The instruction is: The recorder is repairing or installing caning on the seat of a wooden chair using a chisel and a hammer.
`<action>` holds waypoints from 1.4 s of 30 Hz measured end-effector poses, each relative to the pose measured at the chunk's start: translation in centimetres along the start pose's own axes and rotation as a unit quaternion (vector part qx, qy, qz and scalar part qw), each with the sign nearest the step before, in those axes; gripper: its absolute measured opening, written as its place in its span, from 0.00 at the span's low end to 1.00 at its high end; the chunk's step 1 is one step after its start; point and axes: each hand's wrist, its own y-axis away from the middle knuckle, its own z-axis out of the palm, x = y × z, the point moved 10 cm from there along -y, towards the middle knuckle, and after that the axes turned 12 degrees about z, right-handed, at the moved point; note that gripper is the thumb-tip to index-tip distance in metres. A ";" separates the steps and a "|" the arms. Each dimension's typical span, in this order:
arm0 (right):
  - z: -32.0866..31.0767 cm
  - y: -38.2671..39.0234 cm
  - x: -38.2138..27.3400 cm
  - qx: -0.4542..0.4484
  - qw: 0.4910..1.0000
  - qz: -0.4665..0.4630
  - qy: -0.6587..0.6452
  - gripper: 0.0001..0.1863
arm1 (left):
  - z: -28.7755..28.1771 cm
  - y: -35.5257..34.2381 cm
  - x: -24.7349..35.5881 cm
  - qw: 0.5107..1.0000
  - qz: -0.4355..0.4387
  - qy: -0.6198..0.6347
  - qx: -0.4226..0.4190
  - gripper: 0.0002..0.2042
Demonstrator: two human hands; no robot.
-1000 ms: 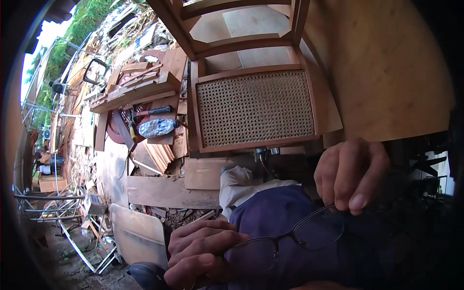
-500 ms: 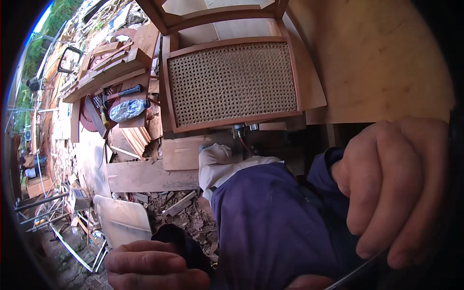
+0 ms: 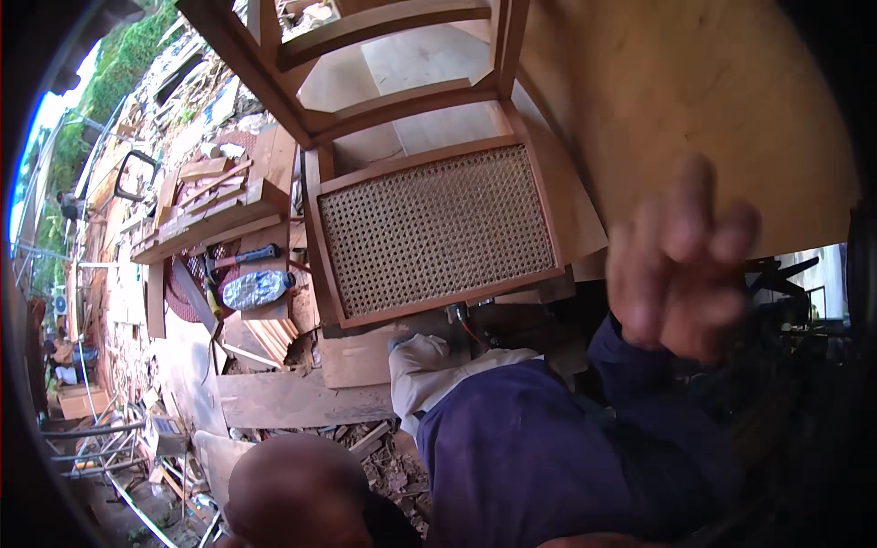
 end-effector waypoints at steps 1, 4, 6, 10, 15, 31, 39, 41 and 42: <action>-2.2 -0.4 2.3 0.034 0.994 -0.007 0.099 0.14 | -0.1 0.0 -1.1 0.999 -0.003 -0.016 0.031 0.23; -15.1 4.2 10.4 0.239 0.908 0.134 0.316 0.10 | 5.9 5.9 -10.7 0.981 -0.188 0.040 0.002 0.14; -22.2 7.5 13.4 0.275 0.792 0.187 0.512 0.12 | 10.7 10.5 -16.7 0.965 -0.218 -0.012 -0.142 0.07; -29.7 10.3 18.7 0.295 0.697 0.185 0.627 0.21 | 13.3 21.9 -29.6 0.926 -0.299 -0.112 -0.203 0.12; -32.1 6.6 23.4 0.222 0.634 0.182 0.718 0.33 | 15.7 22.1 -32.8 0.921 -0.275 -0.137 -0.240 0.13; -30.6 6.0 27.1 0.168 0.439 0.197 0.860 0.29 | 9.2 20.4 -36.6 0.913 -0.366 0.004 -0.181 0.08; -23.1 1.3 33.9 0.113 0.423 0.167 0.883 0.27 | -2.1 3.6 -30.2 0.968 -0.053 0.056 -0.239 0.16; -23.6 1.1 34.3 0.100 0.420 0.165 0.887 0.26 | -7.6 -4.3 -27.4 0.979 0.091 0.045 -0.178 0.20; -24.4 1.1 34.1 0.099 0.425 0.160 0.885 0.25 | -10.3 -6.7 -26.7 0.979 0.143 0.039 -0.136 0.23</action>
